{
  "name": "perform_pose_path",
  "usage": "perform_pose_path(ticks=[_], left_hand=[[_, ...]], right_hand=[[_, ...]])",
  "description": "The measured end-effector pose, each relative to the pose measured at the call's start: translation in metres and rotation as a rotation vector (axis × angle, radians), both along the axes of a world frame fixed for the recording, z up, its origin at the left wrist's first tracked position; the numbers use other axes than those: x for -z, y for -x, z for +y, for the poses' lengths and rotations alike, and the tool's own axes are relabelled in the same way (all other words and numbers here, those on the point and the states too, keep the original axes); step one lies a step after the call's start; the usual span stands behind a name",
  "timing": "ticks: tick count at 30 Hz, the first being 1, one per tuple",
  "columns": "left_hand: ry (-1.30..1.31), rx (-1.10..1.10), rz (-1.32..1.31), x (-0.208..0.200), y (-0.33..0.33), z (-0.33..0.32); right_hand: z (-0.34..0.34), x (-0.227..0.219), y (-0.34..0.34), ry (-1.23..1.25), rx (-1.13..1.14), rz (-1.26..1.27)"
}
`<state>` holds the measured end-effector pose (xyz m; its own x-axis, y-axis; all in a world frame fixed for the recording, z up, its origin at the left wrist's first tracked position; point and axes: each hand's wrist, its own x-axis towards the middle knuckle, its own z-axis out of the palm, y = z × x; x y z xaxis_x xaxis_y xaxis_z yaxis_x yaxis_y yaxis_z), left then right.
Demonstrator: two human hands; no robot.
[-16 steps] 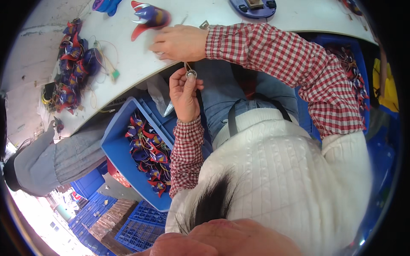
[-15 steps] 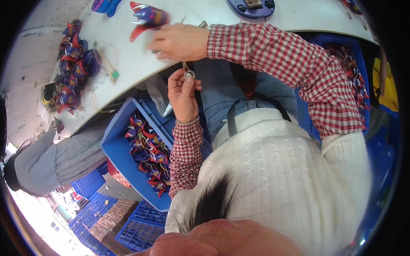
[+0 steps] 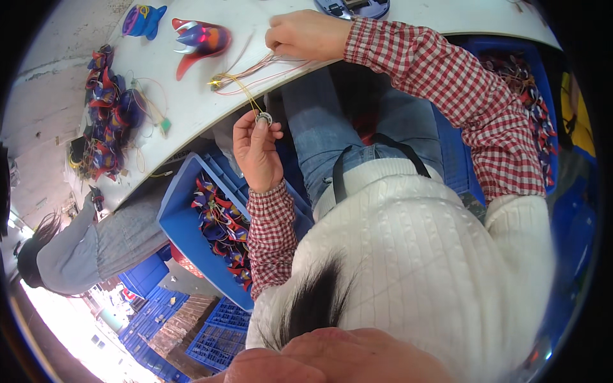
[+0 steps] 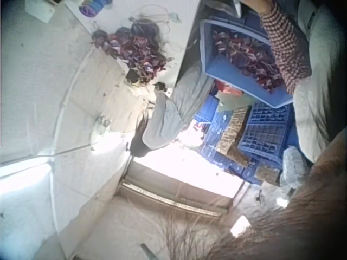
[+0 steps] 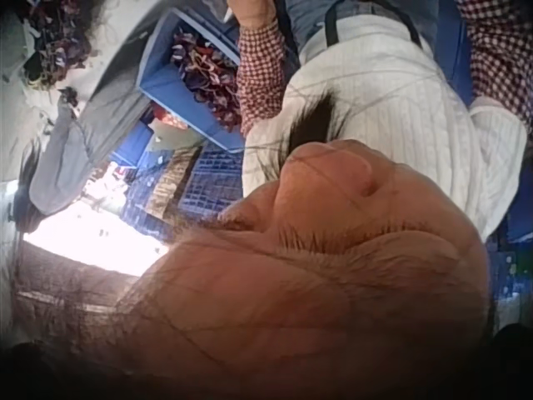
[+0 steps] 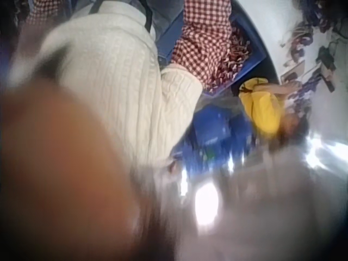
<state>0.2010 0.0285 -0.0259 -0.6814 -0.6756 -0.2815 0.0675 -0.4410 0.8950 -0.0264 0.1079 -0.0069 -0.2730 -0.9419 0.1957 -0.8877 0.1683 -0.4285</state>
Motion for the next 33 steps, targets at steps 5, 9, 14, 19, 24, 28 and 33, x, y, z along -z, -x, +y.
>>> perform_pose_path(ticks=[5, 9, 14, 19, 24, 28, 33], left_hand=[[-0.048, 0.013, 0.011, -0.007, 0.003, 0.003], [-0.117, 0.04, 0.04, -0.01, 0.01, 0.005], [-0.191, 0.051, 0.043, -0.012, 0.021, 0.008], [-0.222, 0.024, 0.022, -0.012, 0.029, 0.008], [-0.25, 0.01, 0.024, -0.015, 0.034, 0.004], [-0.254, 0.017, 0.032, -0.012, 0.035, 0.002], [-0.226, 0.043, 0.027, -0.009, 0.034, -0.001]], right_hand=[[0.001, -0.016, -0.01, 0.017, 0.105, -0.436], [0.002, -0.018, -0.021, 0.072, 0.11, -0.727], [0.004, -0.014, -0.038, 0.245, 0.075, -0.687], [0.001, -0.008, -0.051, 0.457, 0.05, -0.345], [-0.002, 0.003, -0.062, 0.537, 0.026, -0.247], [0.001, 0.007, -0.065, 0.531, 0.0, -0.279], [0.008, 0.006, -0.06, 0.507, -0.051, -0.248]])
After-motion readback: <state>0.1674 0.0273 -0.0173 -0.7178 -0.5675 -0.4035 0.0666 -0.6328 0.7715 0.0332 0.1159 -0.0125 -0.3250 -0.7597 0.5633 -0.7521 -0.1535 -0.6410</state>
